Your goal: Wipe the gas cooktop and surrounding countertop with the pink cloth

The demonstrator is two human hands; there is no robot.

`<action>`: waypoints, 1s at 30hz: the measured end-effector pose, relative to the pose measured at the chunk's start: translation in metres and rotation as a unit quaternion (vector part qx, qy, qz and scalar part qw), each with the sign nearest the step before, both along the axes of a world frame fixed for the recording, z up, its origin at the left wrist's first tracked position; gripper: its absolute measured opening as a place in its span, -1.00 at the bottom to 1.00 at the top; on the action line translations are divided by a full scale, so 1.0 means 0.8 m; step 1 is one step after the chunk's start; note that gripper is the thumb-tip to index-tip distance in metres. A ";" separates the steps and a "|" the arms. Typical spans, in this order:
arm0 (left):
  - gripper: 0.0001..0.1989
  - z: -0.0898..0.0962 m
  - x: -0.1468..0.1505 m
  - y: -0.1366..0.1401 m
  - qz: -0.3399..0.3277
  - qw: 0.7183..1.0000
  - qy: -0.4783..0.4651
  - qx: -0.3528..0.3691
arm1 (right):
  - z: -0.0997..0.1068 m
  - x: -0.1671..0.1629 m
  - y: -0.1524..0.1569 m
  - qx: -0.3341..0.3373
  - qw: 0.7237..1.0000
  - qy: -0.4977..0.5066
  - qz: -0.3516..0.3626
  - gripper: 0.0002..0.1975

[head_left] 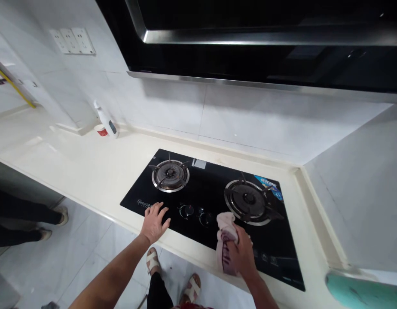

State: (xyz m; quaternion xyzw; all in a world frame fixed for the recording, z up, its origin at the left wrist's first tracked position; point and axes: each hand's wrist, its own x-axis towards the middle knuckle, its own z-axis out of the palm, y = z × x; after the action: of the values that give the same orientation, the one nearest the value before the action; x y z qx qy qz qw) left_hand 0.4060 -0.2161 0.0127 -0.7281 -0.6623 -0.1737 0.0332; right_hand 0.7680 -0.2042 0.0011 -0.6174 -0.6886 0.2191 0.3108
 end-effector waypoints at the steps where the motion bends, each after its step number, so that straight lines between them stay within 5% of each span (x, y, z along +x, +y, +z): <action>1: -0.65 0.000 0.000 0.000 -0.001 1.000 0.000 -0.001 | 0.008 -0.003 0.014 -0.016 0.999 0.040 -0.025 -0.52; 5: -0.64 0.000 -0.001 0.001 -0.002 1.000 0.003 -0.004 | 0.037 -0.026 0.061 -0.048 0.993 0.109 -0.020 -0.52; 10: -0.64 0.002 0.000 0.002 -0.001 1.000 0.012 -0.011 | 0.038 -0.062 0.079 -0.057 0.993 -0.033 0.095 -0.54; 17: -0.63 -0.001 -0.001 0.003 -0.006 1.000 0.020 -0.002 | 0.051 -0.095 0.110 -0.088 0.986 -0.128 0.059 -0.64; 26: -0.64 -0.002 -0.003 0.003 -0.007 1.000 0.022 0.006 | 0.041 -0.080 0.058 -0.090 0.985 -0.147 0.028 -0.53; 30: -0.63 -0.003 -0.004 0.004 -0.011 1.000 0.017 0.009 | 0.063 -0.096 0.080 -0.129 0.972 -0.187 0.054 -0.59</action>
State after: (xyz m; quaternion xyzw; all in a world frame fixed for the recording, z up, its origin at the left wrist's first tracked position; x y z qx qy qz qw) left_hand 0.4029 -0.2131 0.0102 -0.7381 -0.6516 -0.1678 0.0492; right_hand 0.6911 -0.1400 0.0516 -0.6439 -0.7330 0.2032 0.0821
